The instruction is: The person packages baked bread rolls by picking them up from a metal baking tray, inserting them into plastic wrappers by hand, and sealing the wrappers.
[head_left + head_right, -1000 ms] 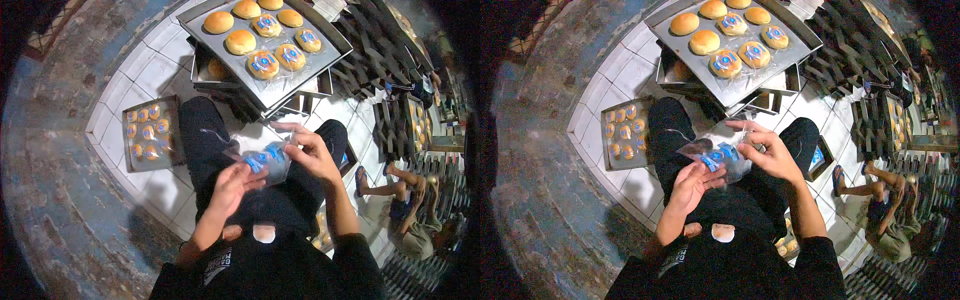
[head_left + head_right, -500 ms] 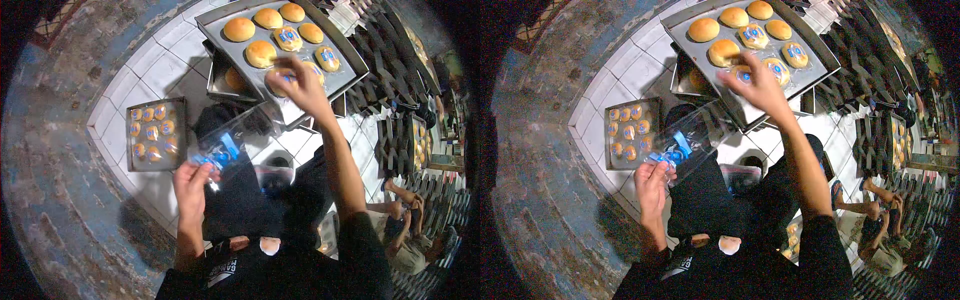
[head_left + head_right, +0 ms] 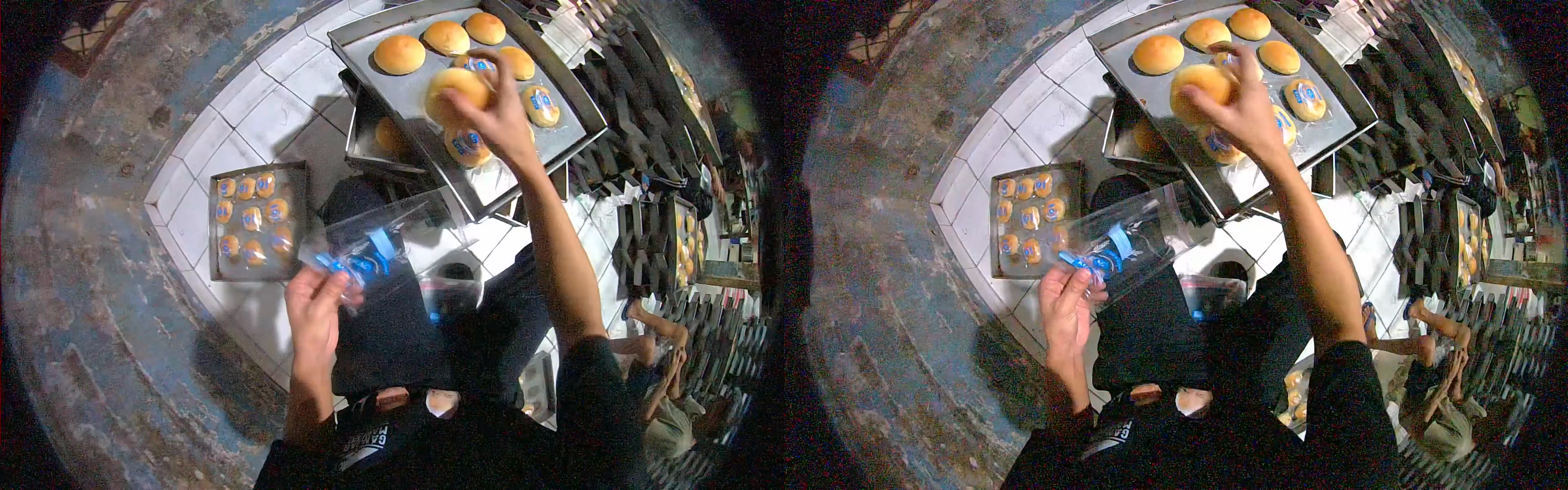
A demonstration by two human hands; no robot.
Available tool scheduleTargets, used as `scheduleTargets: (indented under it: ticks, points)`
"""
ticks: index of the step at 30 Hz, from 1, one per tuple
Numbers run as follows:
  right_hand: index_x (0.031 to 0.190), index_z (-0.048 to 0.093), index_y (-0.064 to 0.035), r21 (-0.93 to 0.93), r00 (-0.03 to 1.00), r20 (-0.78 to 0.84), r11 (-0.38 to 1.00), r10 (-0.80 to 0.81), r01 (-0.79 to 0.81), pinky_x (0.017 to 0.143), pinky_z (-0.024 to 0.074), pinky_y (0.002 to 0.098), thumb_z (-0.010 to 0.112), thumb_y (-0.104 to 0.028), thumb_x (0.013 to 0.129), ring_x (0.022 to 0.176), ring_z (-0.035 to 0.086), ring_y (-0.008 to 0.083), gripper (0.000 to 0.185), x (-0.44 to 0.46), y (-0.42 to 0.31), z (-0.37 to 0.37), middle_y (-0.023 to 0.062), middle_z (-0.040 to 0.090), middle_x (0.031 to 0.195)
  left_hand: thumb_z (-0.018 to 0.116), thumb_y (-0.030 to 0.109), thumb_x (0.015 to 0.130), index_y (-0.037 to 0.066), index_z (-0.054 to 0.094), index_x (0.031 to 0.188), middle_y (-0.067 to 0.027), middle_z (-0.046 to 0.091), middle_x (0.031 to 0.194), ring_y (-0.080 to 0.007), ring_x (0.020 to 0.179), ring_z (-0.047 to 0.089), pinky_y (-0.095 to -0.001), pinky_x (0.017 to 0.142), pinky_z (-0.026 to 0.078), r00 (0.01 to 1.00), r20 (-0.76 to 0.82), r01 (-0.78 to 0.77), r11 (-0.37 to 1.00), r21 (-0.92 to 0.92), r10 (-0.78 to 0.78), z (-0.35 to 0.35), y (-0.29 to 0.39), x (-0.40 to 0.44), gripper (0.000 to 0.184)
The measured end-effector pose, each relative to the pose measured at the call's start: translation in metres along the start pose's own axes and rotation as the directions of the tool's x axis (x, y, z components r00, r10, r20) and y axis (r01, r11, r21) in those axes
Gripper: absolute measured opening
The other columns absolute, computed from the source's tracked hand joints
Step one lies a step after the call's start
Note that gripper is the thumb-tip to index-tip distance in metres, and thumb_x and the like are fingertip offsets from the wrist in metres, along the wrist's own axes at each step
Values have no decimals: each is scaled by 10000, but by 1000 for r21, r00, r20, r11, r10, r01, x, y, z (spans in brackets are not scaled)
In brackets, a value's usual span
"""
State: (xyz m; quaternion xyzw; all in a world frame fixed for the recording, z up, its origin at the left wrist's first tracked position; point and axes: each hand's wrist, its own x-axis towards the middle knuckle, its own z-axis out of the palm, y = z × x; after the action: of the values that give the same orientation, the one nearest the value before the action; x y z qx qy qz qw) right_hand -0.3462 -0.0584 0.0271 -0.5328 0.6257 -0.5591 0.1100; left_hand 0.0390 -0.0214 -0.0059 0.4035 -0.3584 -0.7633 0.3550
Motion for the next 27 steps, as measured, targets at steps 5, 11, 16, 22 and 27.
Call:
scheduleTargets:
  ticks: [5, 11, 16, 22, 27]
  points:
    - [1409, 654, -50, 412, 853, 288, 748, 434, -520, 1092, 477, 327, 626, -348, 1080, 1231, 626, 169, 445, -83, -84, -29, 79, 679, 1317, 773, 103, 981, 26, 697, 1102, -88, 760, 979, -189, 815, 747, -338, 692, 639, 999, 27, 23, 1000, -16, -23, 6, -4, 3, 162]
    - [1588, 413, -14, 338, 898, 340, 854, 281, -395, 1151, 464, 388, 836, -276, 941, 1355, 586, 243, 816, -147, -120, -31, 170, 582, 1476, 761, 113, 994, 37, 696, 1117, -87, 766, 1012, -194, 838, 753, -340, 719, 644, 996, 52, 73, 997, 9, -74, 30, -21, -6, 158]
    - [1373, 407, -73, 172, 712, 610, 819, 348, -548, 979, 566, 366, 943, -196, 838, 1156, 693, 206, 768, -152, -143, -65, 124, 693, 1239, 823, 144, 932, 14, 451, 1550, -157, 661, 1377, -273, 1220, 695, -433, 1026, 590, 774, 587, 184, 972, 148, -236, 22, 0, -14, 733]
    - [1225, 602, 2, 69, 588, 797, 945, 140, -319, 867, 597, 439, 936, -273, 821, 1029, 735, 321, 592, -153, -155, -57, 167, 717, 1061, 883, 157, 892, 11, 498, 1517, -83, 650, 1416, -175, 1287, 610, -372, 1146, 465, 392, 784, 166, 875, 454, -481, 33, 1, 0, 749]
    - [1176, 707, 19, -39, 555, 829, 997, 67, -62, 850, 590, 459, 878, -362, 870, 944, 737, 393, 518, -152, -169, -64, 227, 747, 1040, 893, 57, 858, -12, 546, 1470, -55, 667, 1379, -143, 1244, 622, -346, 1091, 502, 358, 746, 172, 824, 539, -562, 38, -3, -5, 707]
